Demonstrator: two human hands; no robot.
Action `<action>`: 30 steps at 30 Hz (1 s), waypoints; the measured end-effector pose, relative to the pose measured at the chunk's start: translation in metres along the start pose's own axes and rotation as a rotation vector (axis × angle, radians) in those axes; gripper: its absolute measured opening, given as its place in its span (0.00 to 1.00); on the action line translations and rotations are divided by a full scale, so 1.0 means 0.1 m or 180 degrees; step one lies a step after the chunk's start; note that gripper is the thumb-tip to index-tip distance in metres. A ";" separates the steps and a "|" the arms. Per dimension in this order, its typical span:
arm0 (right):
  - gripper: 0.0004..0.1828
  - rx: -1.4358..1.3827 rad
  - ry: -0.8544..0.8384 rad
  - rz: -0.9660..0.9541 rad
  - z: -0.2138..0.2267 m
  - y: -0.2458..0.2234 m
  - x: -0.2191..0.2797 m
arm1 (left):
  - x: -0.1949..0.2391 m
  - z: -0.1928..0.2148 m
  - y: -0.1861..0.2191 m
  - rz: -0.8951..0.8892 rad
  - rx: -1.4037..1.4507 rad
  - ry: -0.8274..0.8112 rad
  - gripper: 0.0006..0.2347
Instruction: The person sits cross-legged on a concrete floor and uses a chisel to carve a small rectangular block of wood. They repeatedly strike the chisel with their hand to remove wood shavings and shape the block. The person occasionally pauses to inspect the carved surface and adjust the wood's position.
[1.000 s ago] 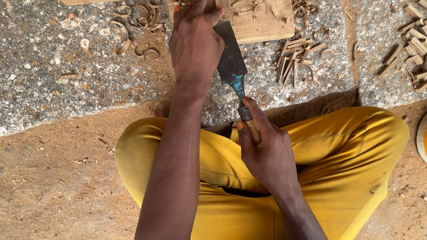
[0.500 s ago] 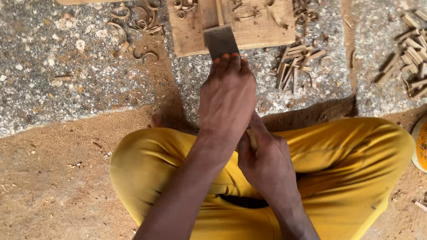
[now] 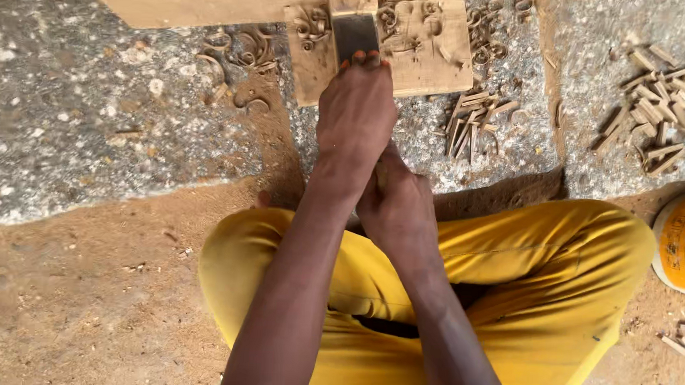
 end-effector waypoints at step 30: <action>0.26 -0.0113 -0.0281 -0.0802 0.58 -0.01 0.46 | -0.12 0.03 -0.48 -0.0129 0.0650 0.1724 0.18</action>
Point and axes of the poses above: each hand's wrist, its own x-axis away from the middle knuckle, its own z-axis out of the back of the hand, y = z × x, the point moved 6 cm from there along -x, towards the middle knuckle, and after that the axes turned 12 degrees about z, right-handed, at the moved point
